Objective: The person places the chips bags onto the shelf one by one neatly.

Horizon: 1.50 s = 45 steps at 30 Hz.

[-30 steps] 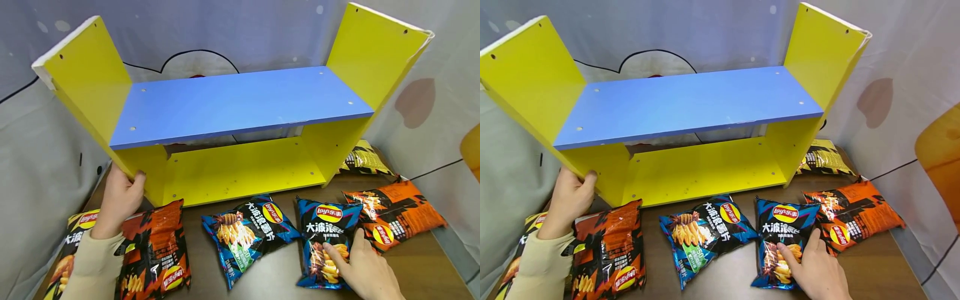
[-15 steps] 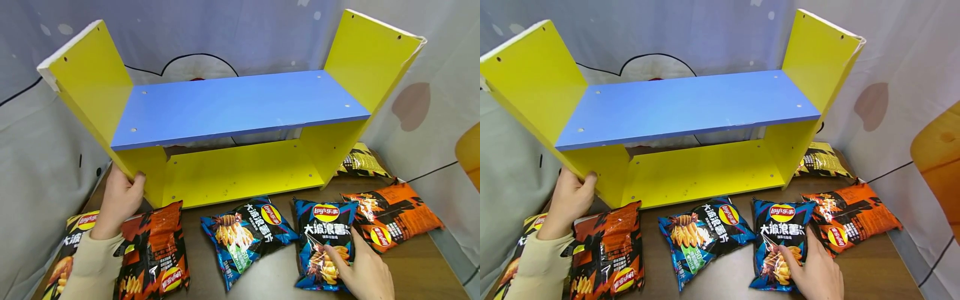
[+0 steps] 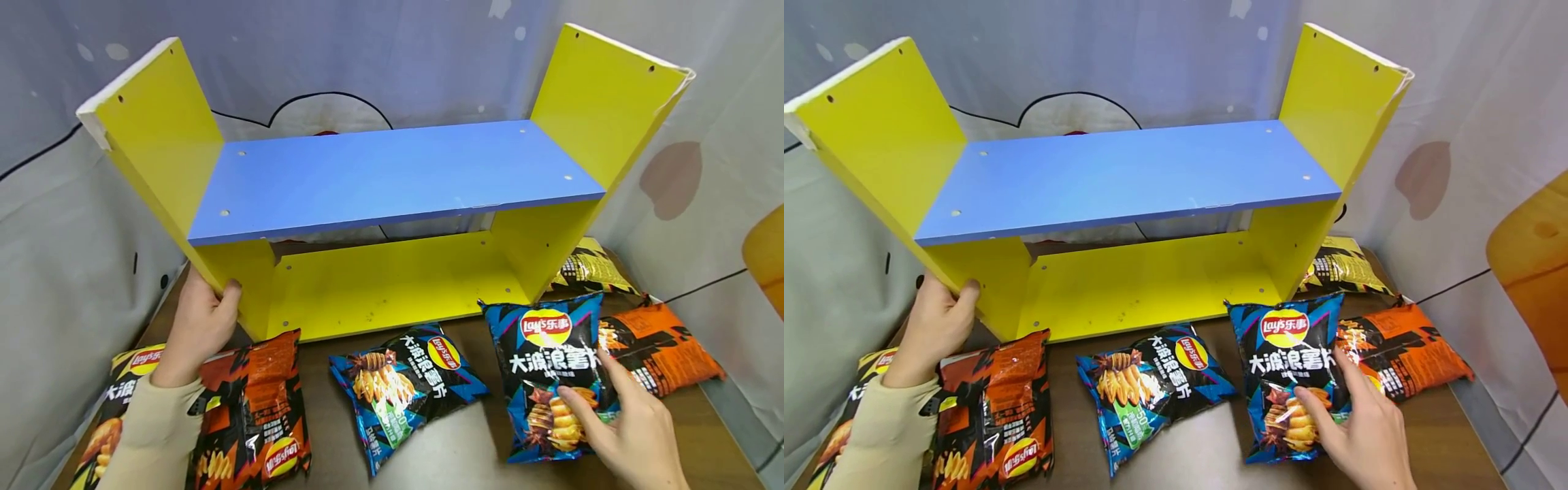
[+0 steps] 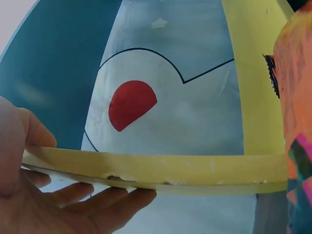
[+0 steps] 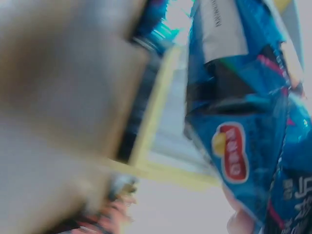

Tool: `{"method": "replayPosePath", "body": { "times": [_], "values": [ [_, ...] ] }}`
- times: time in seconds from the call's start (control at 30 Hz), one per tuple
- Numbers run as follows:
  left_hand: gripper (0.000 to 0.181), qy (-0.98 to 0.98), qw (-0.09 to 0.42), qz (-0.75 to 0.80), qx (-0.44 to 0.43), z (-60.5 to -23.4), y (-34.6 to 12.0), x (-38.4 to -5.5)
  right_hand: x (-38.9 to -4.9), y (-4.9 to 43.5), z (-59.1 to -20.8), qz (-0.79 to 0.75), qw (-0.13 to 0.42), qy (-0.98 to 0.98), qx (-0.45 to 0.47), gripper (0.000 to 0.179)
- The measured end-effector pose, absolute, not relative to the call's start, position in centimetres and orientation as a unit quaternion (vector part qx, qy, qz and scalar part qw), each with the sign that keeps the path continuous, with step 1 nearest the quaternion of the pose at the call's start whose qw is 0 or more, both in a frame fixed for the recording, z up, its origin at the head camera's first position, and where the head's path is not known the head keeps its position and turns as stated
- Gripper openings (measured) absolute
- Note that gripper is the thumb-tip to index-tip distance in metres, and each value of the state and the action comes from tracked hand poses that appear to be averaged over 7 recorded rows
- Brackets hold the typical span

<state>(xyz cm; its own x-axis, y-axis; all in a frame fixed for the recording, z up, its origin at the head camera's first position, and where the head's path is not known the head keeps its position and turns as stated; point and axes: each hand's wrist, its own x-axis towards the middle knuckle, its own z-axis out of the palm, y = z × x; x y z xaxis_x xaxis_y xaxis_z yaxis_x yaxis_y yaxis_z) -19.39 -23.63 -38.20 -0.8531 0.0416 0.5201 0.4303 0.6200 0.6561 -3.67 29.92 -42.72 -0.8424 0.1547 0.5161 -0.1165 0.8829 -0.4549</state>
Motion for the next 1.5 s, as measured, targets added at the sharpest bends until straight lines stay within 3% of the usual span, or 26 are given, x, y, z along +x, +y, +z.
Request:
{"method": "replayPosePath", "body": {
  "times": [0.1,0.3,0.5,0.7,0.9,1.07,1.27,1.5],
  "values": [
    [0.034,-0.866,0.235,-0.415,-0.147,-38.2,-23.8,-19.5,-4.0,30.5,-39.9,0.271,0.33,-0.904,0.028,0.083],
    [0.03,-0.862,0.241,-0.411,-0.172,-38.1,-24.2,-20.0,-6.2,30.1,-32.6,0.304,0.339,-0.884,0.109,0.074],
    [0.027,-0.864,0.23,-0.414,-0.169,-38.1,-24.3,-20.4,-11.0,28.6,-26.5,0.341,0.345,-0.861,0.151,0.061],
    [0.024,-0.862,0.223,-0.421,-0.171,-38.3,-23.9,-20.8,-16.8,27.4,-22.1,0.366,0.337,-0.86,0.109,0.046],
    [0.024,-0.863,0.222,-0.421,-0.169,-38.4,-23.7,-21.1,-20.7,26.7,-19.6,0.317,0.281,-0.906,0.017,0.064],
    [0.027,-0.862,0.22,-0.424,-0.172,-38.4,-23.6,-21.3,-22.5,26.6,-18.2,0.26,0.216,-0.941,0.008,0.081],
    [0.027,-0.864,0.218,-0.424,-0.166,-38.6,-23.8,-21.3,-24.6,26.8,-17.9,0.157,0.158,-0.973,0.052,0.074],
    [0.026,-0.862,0.218,-0.427,-0.167,-38.8,-24.0,-21.4,-25.9,27.0,-17.4,0.1,0.038,-0.992,0.061,0.067]
  ]
}}
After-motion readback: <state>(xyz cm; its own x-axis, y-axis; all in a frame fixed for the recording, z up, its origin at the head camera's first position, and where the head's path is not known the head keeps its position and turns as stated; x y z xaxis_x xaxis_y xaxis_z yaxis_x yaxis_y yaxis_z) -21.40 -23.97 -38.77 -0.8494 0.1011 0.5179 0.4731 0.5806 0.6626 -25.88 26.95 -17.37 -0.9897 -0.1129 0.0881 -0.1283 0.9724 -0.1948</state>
